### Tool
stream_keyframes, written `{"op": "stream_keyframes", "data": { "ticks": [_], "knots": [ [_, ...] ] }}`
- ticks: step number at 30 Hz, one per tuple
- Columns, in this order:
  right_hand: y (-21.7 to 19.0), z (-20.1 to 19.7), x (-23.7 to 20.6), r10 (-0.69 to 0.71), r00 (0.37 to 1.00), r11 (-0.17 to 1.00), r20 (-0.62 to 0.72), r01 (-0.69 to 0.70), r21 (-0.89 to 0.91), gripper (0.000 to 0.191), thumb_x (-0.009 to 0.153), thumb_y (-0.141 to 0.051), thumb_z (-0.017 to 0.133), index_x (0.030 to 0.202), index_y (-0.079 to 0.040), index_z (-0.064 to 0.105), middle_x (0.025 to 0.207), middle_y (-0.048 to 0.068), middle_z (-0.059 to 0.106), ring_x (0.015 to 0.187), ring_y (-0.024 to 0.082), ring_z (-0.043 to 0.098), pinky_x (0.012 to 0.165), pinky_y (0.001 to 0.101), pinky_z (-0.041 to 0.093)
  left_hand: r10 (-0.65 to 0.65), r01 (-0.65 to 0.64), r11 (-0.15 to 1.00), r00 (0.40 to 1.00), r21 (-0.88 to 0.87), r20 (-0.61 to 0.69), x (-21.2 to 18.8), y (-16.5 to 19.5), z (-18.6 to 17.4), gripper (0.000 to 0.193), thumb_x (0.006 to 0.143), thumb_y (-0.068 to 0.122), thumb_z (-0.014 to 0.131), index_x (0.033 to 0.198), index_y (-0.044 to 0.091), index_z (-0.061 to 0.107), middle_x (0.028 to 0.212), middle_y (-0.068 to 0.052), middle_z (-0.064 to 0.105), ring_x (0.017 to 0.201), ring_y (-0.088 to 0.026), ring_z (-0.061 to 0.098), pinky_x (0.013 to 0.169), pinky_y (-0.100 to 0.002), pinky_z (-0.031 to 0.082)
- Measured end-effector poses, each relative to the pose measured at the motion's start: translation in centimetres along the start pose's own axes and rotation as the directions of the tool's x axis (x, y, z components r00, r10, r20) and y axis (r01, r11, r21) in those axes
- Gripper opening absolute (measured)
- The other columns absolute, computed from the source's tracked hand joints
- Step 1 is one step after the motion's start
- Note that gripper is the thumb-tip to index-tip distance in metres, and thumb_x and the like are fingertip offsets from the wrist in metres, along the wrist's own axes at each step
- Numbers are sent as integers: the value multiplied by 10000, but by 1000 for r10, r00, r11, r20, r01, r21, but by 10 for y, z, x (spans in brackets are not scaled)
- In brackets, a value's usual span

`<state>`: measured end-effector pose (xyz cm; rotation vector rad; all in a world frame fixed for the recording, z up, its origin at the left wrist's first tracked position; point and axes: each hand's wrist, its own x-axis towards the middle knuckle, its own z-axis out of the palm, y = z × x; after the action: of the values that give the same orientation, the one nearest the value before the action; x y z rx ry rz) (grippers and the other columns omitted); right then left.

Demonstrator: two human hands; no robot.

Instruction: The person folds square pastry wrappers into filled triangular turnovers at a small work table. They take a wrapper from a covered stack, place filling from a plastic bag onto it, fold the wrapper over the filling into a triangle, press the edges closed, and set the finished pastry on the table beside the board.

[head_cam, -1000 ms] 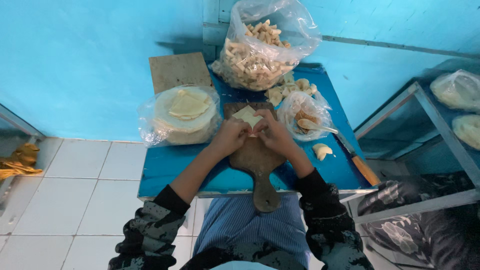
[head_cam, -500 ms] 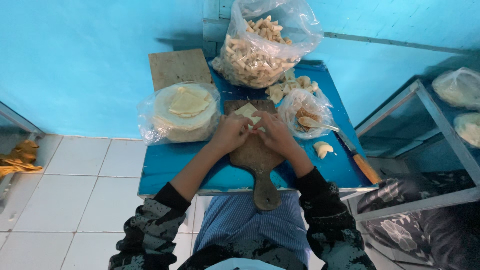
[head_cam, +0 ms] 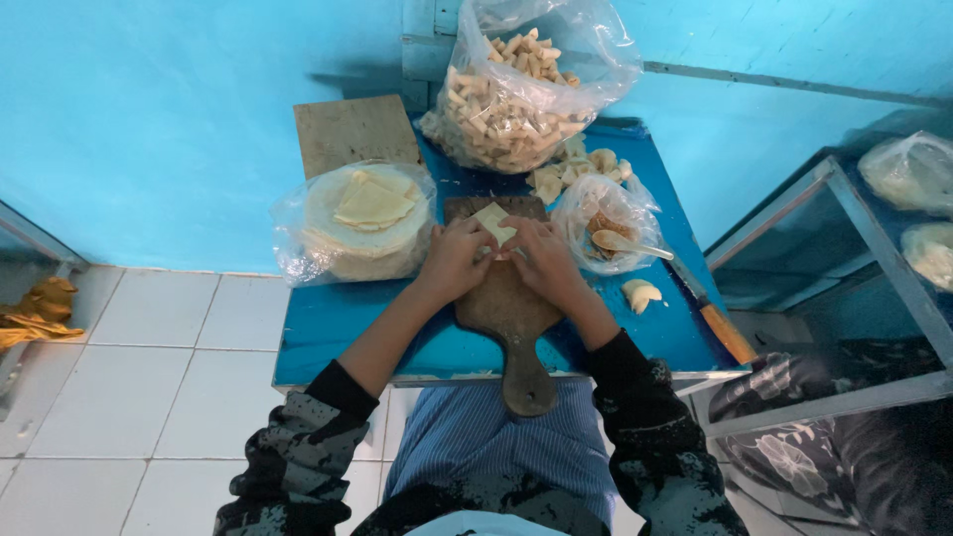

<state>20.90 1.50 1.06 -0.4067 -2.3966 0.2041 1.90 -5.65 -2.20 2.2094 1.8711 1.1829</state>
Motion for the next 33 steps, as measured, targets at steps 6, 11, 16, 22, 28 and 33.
{"op": "stream_keyframes", "data": {
  "ticks": [6,11,16,22,28,33],
  "knots": [
    [-3,-1,1,-7,1000,1000,-30,7,-17,482,880,-102,739,1319,-97,541,1020,6,736,1098,285,644,948,455,423,18,-17,1000,1000,20,-21,-1,-1,1,82,834,150,762,912,125,758,1024,-46,642,1073,-278,595,869,-508,386],
    [-4,0,-2,78,997,991,5,-77,-108,443,866,-107,744,1288,-110,610,1083,70,698,1052,317,610,942,459,429,68,-70,998,991,-6,-115,-2,-2,2,84,828,126,749,912,125,750,1042,-52,635,1072,-279,596,852,-495,390],
    [-1,1,-4,-12,1000,992,-25,9,-126,379,893,-115,732,1249,-134,603,1197,56,698,1097,310,626,990,468,424,84,-80,996,990,40,-113,-2,-3,3,86,815,123,734,899,134,748,1023,-41,641,1068,-271,601,840,-490,391],
    [-8,-4,-5,-4,1000,993,-4,3,-116,425,847,-79,712,1254,-117,598,1185,50,715,1114,325,621,1020,485,410,94,-85,994,988,74,-121,-3,-5,7,43,876,153,709,890,129,741,1028,-50,638,1053,-274,600,847,-484,396],
    [-13,-9,-2,7,999,991,38,-2,-137,544,875,-62,659,1404,-89,533,1176,101,705,1157,343,617,1106,569,349,90,-86,996,986,38,-143,-2,-2,3,108,883,115,681,979,104,730,1070,-77,624,1074,-291,590,855,-480,397],
    [-11,-7,-4,38,996,986,76,-26,-164,591,909,-65,629,1479,-72,476,1253,158,657,1214,348,599,1149,644,282,129,-123,991,981,52,-145,-3,0,1,105,886,137,695,983,103,718,1060,-76,614,1060,-286,587,859,-477,396]
  ]
}}
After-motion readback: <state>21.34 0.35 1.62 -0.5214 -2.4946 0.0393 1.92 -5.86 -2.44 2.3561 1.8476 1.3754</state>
